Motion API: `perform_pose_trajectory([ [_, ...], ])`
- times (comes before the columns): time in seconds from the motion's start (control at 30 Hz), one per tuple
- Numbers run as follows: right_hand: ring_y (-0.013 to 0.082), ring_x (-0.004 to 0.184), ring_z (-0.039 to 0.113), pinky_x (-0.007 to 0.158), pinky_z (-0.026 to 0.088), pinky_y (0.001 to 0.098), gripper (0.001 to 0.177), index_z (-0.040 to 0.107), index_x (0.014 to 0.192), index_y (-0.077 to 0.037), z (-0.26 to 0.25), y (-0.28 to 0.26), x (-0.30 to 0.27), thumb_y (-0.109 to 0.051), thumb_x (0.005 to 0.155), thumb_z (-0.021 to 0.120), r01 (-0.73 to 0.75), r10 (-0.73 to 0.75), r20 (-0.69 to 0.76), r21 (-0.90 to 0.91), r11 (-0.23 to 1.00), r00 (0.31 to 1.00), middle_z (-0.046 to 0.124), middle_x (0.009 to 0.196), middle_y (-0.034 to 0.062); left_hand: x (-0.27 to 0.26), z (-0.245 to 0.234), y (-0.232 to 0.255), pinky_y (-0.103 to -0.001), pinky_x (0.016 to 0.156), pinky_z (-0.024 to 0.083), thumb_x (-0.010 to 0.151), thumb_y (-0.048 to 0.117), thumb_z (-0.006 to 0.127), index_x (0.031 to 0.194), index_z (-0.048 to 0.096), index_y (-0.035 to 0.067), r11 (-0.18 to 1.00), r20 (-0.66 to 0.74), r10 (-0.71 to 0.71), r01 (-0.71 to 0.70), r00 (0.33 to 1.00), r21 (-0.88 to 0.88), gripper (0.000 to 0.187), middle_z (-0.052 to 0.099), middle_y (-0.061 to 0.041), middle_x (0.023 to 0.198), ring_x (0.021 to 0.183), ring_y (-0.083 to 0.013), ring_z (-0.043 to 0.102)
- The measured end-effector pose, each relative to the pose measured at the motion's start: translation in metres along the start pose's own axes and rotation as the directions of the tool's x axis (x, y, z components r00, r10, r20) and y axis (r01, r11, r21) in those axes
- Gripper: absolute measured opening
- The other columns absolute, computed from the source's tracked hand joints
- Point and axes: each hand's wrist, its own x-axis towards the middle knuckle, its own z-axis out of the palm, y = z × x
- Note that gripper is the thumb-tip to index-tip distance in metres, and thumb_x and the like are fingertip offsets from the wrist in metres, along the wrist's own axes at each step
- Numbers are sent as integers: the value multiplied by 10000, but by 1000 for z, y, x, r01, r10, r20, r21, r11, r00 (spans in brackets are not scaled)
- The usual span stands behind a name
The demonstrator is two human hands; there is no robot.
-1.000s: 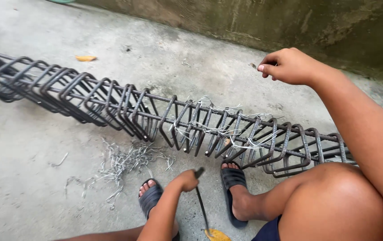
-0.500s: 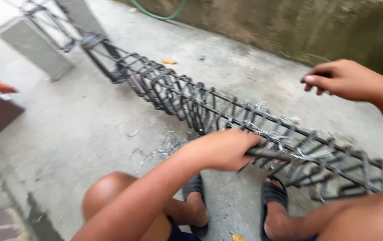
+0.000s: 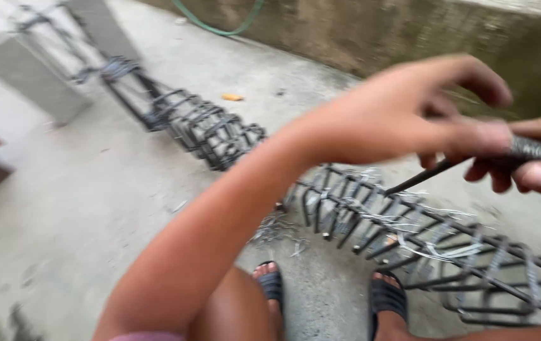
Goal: Tying rebar intersections with wire using a manual twisting tool
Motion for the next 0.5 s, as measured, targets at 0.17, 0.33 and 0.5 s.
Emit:
perform_pose_trajectory([
  [0.17, 275, 663, 717, 499, 513, 340, 820, 619, 1349, 110, 14, -59, -29, -360, 687, 505, 31, -47, -119, -134, 991, 992, 816, 905, 259, -5, -21, -75, -263, 682, 573, 965, 225, 569, 1256, 653, 47, 970, 50, -155, 162, 987, -179, 352, 751, -94, 1078, 788, -144, 709],
  [0.33, 222, 749, 664, 636, 483, 283, 741, 511, 1419, 61, 31, -33, -33, -377, 822, 491, 123, -121, -200, -1, 992, 972, 760, 1039, 245, -5, 18, -100, -287, 556, 537, 854, 168, 669, 1281, 682, 137, 951, 239, -310, 306, 920, 51, 428, 762, -10, 1008, 646, -134, 675],
  [0.5, 249, 751, 756, 623, 572, 292, 627, 567, 1334, 65, 53, -48, -35, -253, 795, 529, 59, -78, -250, -82, 995, 965, 788, 1017, 237, 5, 31, -116, -320, 470, 499, 845, 149, 715, 1048, 799, 109, 963, 213, -243, 209, 946, 169, 223, 805, -29, 749, 476, -159, 637],
])
